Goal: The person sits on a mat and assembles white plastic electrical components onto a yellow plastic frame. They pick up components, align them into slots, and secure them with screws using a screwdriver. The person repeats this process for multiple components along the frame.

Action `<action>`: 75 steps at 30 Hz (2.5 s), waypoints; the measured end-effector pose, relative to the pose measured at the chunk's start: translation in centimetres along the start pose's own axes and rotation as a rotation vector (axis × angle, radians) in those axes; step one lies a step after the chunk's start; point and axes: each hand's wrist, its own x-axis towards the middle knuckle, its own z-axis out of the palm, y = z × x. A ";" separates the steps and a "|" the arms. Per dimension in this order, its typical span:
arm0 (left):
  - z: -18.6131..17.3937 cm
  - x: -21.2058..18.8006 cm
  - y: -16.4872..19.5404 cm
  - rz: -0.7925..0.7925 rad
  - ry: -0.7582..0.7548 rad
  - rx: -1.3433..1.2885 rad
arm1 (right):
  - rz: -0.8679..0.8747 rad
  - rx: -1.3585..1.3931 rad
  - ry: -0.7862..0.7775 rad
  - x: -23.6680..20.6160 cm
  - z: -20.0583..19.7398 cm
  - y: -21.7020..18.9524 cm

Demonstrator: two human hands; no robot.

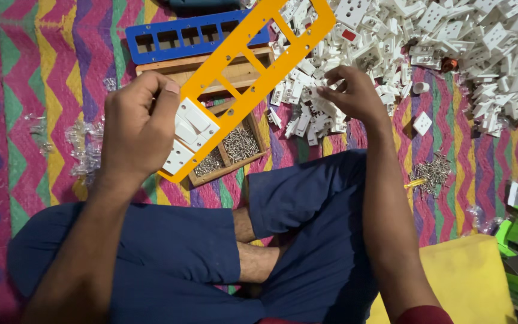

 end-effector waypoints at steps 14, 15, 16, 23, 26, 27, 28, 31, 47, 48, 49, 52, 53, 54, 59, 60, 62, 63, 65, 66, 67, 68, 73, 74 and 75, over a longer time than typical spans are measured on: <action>0.3 -0.2 0.2 0.026 -0.037 0.007 | 0.003 -0.063 -0.253 0.4 2.3 -3.7; 0.3 -0.2 0.2 0.029 -0.034 0.013 | 0.006 -0.062 -0.236 0.3 2.1 -3.6; 0.4 -0.2 0.2 0.033 -0.031 0.019 | 0.009 -0.062 -0.219 0.2 1.6 -3.4; 0.5 -0.2 0.3 0.101 -0.071 0.014 | 0.239 0.102 0.045 -0.2 -2.2 0.7; 0.8 -0.3 0.5 0.052 -0.097 0.042 | 0.284 -0.123 0.133 -0.4 -3.5 4.6; 0.9 -0.3 0.6 0.028 -0.107 0.049 | 0.219 -0.109 0.213 -0.6 -3.9 6.0; 1.0 -0.4 0.7 0.004 -0.115 0.059 | 0.152 -0.094 0.291 -0.6 -4.0 7.3; 1.5 -0.4 0.9 -0.011 -0.124 0.064 | 0.035 -0.162 0.470 -0.9 -4.9 10.4; 3.7 -0.6 0.3 -0.015 -0.211 0.195 | 0.383 0.277 0.410 -4.5 -5.8 15.4; 3.9 -0.6 0.2 -0.023 -0.215 0.197 | 0.385 0.275 0.352 -4.4 -5.7 15.9; 4.1 -0.6 0.1 -0.031 -0.219 0.199 | 0.386 0.273 0.295 -4.3 -5.5 16.1; 4.6 -0.7 -0.1 0.016 -0.234 0.212 | 0.182 -0.052 0.189 -3.9 -5.4 16.2; 4.7 -0.7 -0.2 0.008 -0.236 0.228 | 0.078 -0.215 0.160 -3.7 -5.3 16.1; 4.9 -0.7 -0.2 -0.001 -0.238 0.243 | 0.149 -0.192 0.118 -3.5 -5.3 15.7; 5.6 -1.1 0.0 -0.035 -0.264 0.273 | 0.242 -0.032 0.045 -3.2 -5.3 12.9; 5.7 -1.1 0.0 -0.039 -0.267 0.271 | 0.324 0.048 0.053 -3.2 -5.3 12.5; 5.9 -1.2 0.0 -0.028 -0.271 0.293 | 0.480 0.215 0.065 -3.4 -5.1 12.2; 6.0 -1.2 0.0 -0.013 -0.274 0.315 | 0.482 0.325 0.104 -3.6 -5.2 12.4; 6.2 -1.3 -0.1 0.012 -0.278 0.361 | 0.480 0.545 0.180 -3.7 -5.4 13.2; 6.2 -1.3 -0.3 0.022 -0.279 0.384 | 0.510 0.531 0.294 -3.7 -5.8 13.9; 6.3 -1.3 -0.4 0.029 -0.279 0.406 | 0.540 0.512 0.406 -3.7 -6.8 14.8; 6.4 -1.3 -0.5 0.055 -0.269 0.416 | 0.564 0.499 0.518 -3.4 -7.9 15.7; 6.0 -1.0 -1.3 0.074 -0.315 0.501 | 0.532 0.880 1.007 -2.4 -13.8 19.3; 6.4 -1.0 -1.5 0.031 -0.320 0.529 | 0.545 0.805 1.082 -2.2 -15.0 19.8; 6.7 -0.8 -1.6 -0.014 -0.333 0.558 | 0.487 0.786 1.081 -1.8 -15.8 20.4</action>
